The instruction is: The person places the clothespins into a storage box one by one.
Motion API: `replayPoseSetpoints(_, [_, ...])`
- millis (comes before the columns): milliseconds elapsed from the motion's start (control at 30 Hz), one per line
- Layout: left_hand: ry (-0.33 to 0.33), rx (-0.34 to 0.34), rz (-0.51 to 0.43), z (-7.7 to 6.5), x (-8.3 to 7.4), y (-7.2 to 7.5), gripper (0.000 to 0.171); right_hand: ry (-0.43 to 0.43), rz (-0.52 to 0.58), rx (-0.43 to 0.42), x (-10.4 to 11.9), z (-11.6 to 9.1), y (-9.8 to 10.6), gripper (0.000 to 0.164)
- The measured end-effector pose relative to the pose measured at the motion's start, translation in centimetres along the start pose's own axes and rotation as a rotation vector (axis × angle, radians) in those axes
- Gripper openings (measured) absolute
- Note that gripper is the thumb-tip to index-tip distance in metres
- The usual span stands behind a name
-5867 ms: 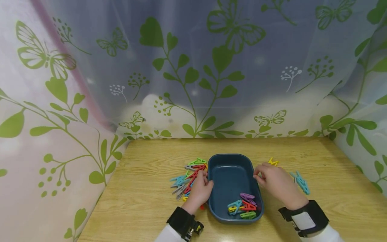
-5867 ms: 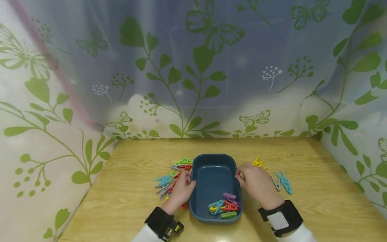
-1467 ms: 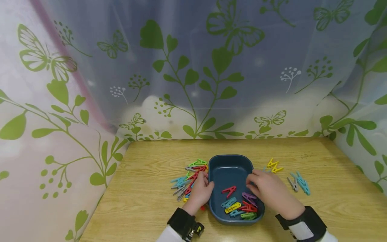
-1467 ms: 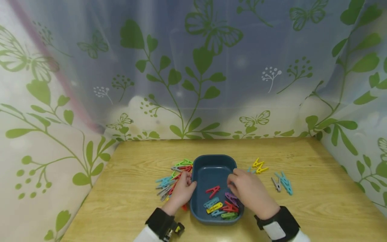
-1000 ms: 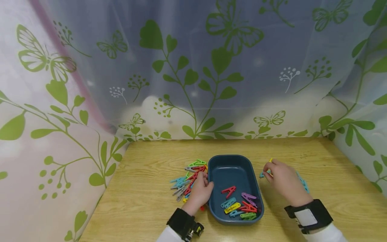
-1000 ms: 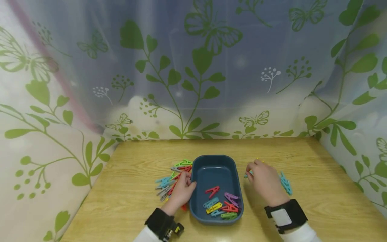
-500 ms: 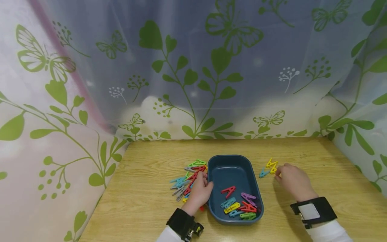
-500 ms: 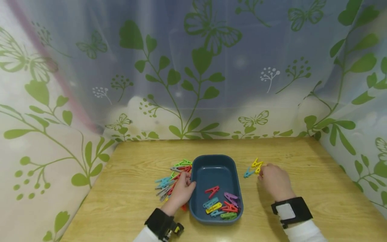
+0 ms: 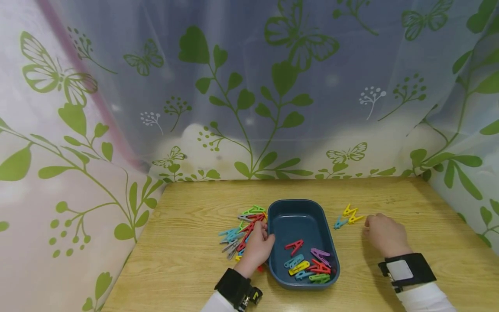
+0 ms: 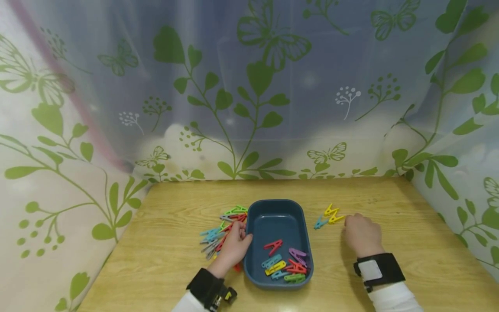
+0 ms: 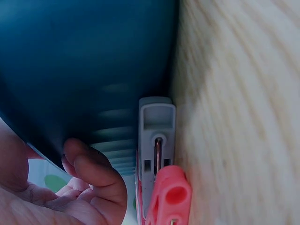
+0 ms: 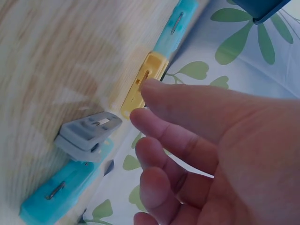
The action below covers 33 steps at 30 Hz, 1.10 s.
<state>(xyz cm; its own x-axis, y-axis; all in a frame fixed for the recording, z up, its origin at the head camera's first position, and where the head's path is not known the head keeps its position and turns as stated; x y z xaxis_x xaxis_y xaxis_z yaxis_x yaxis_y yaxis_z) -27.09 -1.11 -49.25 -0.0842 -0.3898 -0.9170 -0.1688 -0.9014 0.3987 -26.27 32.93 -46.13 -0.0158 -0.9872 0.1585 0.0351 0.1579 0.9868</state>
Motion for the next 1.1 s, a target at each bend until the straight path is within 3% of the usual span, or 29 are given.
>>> replayPoseSetpoints(433, [-0.032,-0.006,-0.009,-0.2,-0.2,0.1,0.024,-0.067,0.042,0.029,-1.0,0.0,-0.2,0.016])
replayPoseSetpoints(600, [-0.022,-0.006,-0.005,-0.2,-0.2,0.1,0.024,-0.091,0.063,0.059,-1.4,-0.2,-0.4,0.024])
replayPoseSetpoints(1100, [-0.005,0.000,-0.006,-0.2,-0.1,0.1,0.025,0.003,0.056,0.020,-0.2,0.0,-1.2,0.011])
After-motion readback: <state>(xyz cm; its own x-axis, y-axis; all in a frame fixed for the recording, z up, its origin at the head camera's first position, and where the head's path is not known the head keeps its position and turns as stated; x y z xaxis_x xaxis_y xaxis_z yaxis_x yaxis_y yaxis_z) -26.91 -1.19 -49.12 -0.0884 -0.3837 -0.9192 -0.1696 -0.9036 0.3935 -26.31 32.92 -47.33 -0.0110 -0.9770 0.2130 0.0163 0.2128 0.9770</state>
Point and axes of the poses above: each hand's wrist, its own z-axis towards the middle knuckle, its own y-axis out of the back of the hand, x = y × z, the point moved 5 cm from there along z, towards the middle knuckle
